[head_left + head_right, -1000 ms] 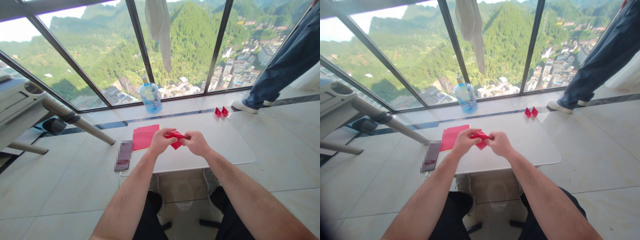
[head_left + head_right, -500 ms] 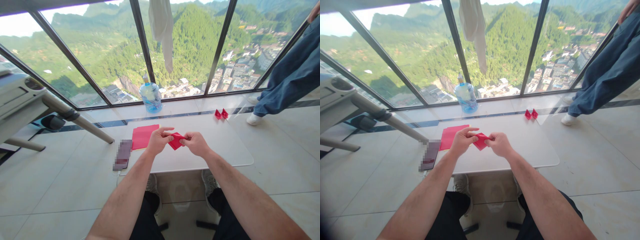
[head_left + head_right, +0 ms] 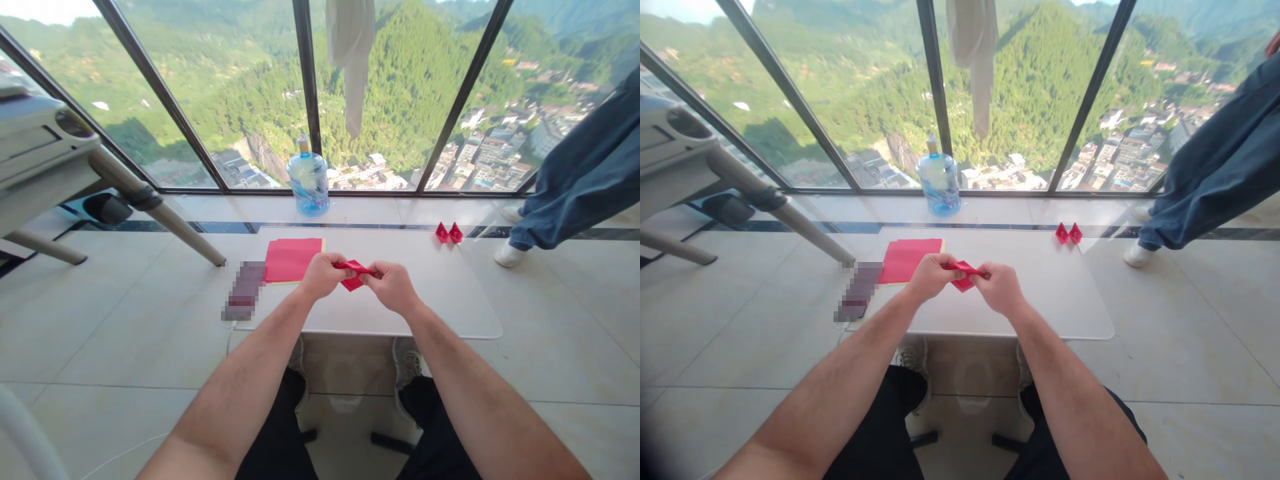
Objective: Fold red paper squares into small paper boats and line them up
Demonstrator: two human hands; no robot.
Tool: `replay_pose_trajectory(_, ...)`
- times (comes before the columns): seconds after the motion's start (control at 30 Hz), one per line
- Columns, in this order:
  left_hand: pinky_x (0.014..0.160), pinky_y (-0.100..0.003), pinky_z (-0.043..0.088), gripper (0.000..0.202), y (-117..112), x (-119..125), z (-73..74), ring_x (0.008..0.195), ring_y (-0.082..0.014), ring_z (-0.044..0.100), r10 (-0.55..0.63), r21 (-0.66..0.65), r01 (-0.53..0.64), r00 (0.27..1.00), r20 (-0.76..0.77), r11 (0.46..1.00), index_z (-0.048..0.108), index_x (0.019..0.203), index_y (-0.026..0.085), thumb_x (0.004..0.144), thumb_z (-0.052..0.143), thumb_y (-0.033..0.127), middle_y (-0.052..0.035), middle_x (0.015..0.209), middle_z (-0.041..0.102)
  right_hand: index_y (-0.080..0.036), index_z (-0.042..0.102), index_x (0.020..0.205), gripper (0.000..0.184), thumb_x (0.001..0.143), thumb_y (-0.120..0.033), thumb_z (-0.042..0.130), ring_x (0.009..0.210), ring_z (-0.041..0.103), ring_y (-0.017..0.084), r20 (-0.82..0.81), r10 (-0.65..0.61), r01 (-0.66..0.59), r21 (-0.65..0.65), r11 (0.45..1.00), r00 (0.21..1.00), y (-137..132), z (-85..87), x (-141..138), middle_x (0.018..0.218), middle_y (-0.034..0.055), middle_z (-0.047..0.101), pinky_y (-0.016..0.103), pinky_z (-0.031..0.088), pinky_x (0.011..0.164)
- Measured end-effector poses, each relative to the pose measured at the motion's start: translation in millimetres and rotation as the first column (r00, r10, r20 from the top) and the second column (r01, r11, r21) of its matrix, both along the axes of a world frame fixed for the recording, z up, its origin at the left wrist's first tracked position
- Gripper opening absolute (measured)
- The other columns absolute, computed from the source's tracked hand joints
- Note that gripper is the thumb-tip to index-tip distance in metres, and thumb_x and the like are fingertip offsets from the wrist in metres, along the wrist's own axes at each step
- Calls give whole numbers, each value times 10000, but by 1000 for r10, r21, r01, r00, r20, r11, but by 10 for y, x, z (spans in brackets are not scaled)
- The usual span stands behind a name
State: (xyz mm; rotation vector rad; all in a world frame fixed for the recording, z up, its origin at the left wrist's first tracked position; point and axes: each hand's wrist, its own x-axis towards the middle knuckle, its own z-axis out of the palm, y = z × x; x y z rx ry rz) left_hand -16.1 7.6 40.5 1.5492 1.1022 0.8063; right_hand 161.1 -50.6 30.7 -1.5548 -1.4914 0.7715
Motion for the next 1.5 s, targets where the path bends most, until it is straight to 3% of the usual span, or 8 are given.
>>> replay_pose_trajectory(0.13, 565, -243, 413, 232, 2, 22, -27, 619, -134, 564, 33, -3, -33, 999, 21, 999, 682, 666, 130, 607, 795, 324, 10, 606, 630, -208, 708, 938, 230, 746, -331, 739, 815, 685, 198, -109, -8, 28, 182, 983, 994, -13, 30, -16, 926, 52, 747, 331, 549, 745)
replay_pose_trajectory(0.3, 550, -236, 397, 174, -51, 68, -17, 611, -133, 559, -13, -3, 13, 1000, 6, 1000, 680, 655, 127, 615, 746, 283, 10, 590, 618, -223, 713, 843, 98, 762, -271, 740, 904, 679, 207, -58, 72, -52, 294, 954, 996, -27, 41, -54, 960, 48, 738, 354, 548, 825)
replay_pose_trajectory(0.47, 509, -224, 350, 221, -90, 108, -9, 555, -103, 493, -35, 4, 35, 999, 18, 999, 644, 607, 131, 617, 749, 326, 29, 542, 563, -226, 721, 798, 33, 789, -248, 698, 854, 675, 202, -70, 29, -8, 276, 961, 997, -46, 58, -72, 905, 44, 747, 356, 536, 817)
replay_pose_trajectory(0.77, 505, -215, 336, 236, -89, 128, -2, 554, -90, 466, -75, -17, 77, 993, 86, 997, 619, 587, 127, 606, 755, 319, 33, 541, 544, -207, 697, 745, 114, 736, -305, 754, 798, 670, 205, -281, -36, 89, 177, 980, 959, -25, -3, -78, 829, 50, 737, 345, 543, 749)
replay_pose_trajectory(0.87, 504, -216, 340, 241, -97, 131, 3, 550, -90, 472, -67, -37, 71, 993, 101, 997, 621, 591, 126, 602, 754, 327, 31, 544, 548, -199, 696, 835, 182, 733, -336, 760, 790, 673, 202, -282, -49, 94, 151, 984, 958, -17, -11, -74, 843, 51, 732, 348, 555, 745)
replay_pose_trajectory(1.0, 506, -217, 349, 205, -108, 136, -2, 552, -96, 485, -58, -53, 63, 993, 99, 997, 621, 590, 126, 585, 740, 293, 28, 540, 553, -194, 706, 1016, 349, 721, -366, 774, 798, 690, 211, -229, 16, -2, 62, 998, 973, -19, 21, -70, 915, 65, 744, 351, 570, 724)
replay_pose_trajectory(1.2, 501, -218, 324, 259, -114, 150, -13, 554, -96, 466, -62, -38, 65, 995, 81, 997, 619, 602, 129, 599, 746, 354, 37, 527, 511, -195, 746, 825, 185, 732, -354, 750, 770, 680, 216, -185, 4, 8, 64, 998, 983, -28, 78, -63, 816, 50, 748, 339, 547, 710)
replay_pose_trajectory(1.5, 498, -214, 321, 290, -142, 175, 7, 546, -85, 440, -75, -36, 78, 995, 68, 996, 591, 575, 133, 612, 743, 377, 37, 535, 516, -191, 732, 766, 162, 731, -349, 735, 687, 652, 201, -251, -5, 18, 50, 999, 968, -7, 36, -38, 729, 36, 723, 318, 519, 644)
